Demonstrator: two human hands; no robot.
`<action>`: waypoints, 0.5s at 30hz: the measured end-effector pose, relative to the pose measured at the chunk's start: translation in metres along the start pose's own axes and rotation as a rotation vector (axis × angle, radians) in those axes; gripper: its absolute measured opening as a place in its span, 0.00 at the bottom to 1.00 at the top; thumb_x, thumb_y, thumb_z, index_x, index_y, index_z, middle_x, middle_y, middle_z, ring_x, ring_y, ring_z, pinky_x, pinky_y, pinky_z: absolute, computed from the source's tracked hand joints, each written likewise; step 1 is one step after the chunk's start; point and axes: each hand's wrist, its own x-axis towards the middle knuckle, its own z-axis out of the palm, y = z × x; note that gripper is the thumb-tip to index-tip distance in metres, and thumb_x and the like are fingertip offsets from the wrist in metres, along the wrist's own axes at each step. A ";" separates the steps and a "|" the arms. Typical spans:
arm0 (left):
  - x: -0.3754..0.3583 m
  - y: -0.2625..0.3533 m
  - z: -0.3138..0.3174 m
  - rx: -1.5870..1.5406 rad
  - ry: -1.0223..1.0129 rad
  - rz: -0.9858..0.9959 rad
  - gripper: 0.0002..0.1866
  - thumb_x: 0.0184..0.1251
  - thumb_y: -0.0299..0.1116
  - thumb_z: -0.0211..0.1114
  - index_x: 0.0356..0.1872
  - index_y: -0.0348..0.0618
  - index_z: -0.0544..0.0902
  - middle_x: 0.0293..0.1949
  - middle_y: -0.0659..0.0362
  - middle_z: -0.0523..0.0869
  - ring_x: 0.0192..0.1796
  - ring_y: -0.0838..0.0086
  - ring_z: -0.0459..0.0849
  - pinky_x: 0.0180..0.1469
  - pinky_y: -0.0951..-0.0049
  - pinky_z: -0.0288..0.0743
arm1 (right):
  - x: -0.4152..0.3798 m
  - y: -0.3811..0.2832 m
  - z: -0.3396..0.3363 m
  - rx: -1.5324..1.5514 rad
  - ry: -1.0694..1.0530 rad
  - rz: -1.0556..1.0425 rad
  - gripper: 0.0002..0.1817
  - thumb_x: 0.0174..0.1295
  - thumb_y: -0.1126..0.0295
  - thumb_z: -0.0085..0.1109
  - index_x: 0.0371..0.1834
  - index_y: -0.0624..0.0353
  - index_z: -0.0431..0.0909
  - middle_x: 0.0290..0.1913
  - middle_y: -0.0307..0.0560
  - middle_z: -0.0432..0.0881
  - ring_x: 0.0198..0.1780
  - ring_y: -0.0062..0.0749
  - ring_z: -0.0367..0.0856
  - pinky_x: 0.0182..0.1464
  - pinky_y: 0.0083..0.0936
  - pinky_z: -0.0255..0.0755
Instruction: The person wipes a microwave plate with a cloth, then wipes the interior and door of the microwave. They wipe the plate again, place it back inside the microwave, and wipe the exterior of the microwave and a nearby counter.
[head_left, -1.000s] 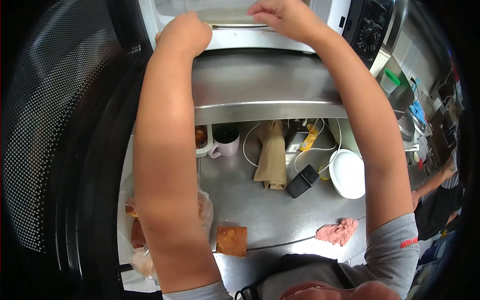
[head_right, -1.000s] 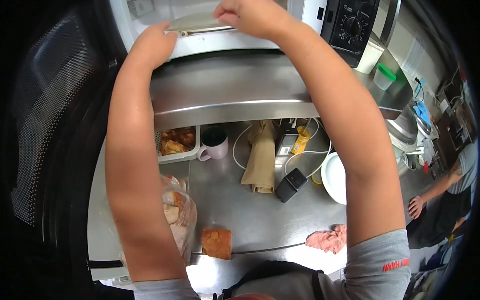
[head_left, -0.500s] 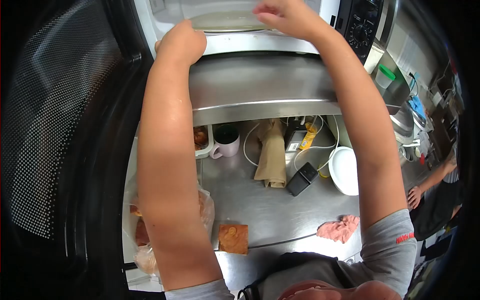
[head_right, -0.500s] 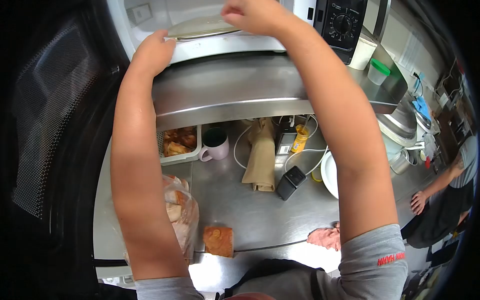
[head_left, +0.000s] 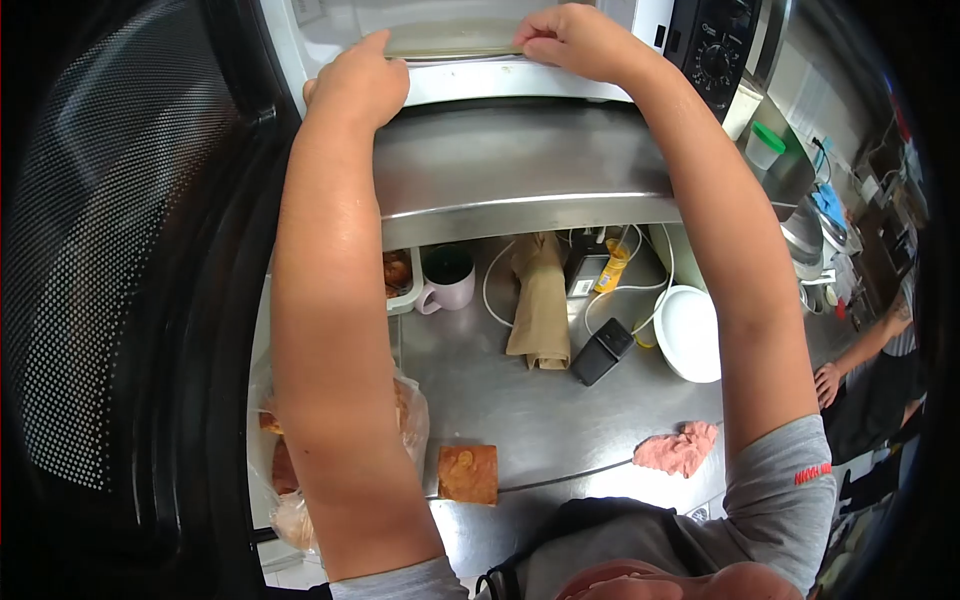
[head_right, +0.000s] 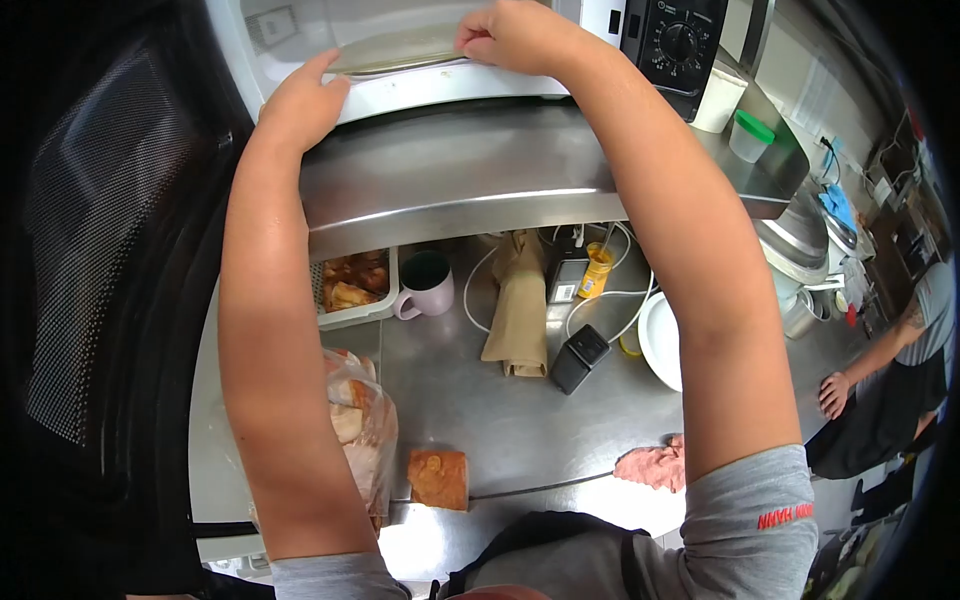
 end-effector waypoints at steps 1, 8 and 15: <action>0.001 0.000 -0.001 0.013 -0.026 0.003 0.20 0.59 0.39 0.44 0.52 0.49 0.72 0.47 0.57 0.79 0.51 0.62 0.74 0.55 0.59 0.59 | 0.000 0.000 0.000 0.027 -0.009 0.009 0.10 0.48 0.67 0.53 0.32 0.57 0.80 0.31 0.54 0.80 0.35 0.45 0.78 0.42 0.31 0.70; 0.002 0.002 -0.009 0.002 -0.199 -0.044 0.21 0.59 0.42 0.44 0.54 0.53 0.70 0.49 0.59 0.77 0.52 0.62 0.74 0.55 0.60 0.60 | 0.001 -0.002 -0.001 0.031 -0.041 0.083 0.10 0.48 0.67 0.54 0.32 0.57 0.79 0.30 0.53 0.80 0.35 0.41 0.78 0.41 0.29 0.70; 0.005 0.000 0.001 -0.101 0.047 -0.068 0.23 0.59 0.46 0.46 0.53 0.45 0.69 0.49 0.50 0.76 0.53 0.58 0.73 0.55 0.58 0.60 | 0.005 0.003 0.004 0.037 0.026 0.018 0.11 0.47 0.66 0.53 0.32 0.58 0.79 0.32 0.55 0.80 0.38 0.43 0.78 0.44 0.32 0.70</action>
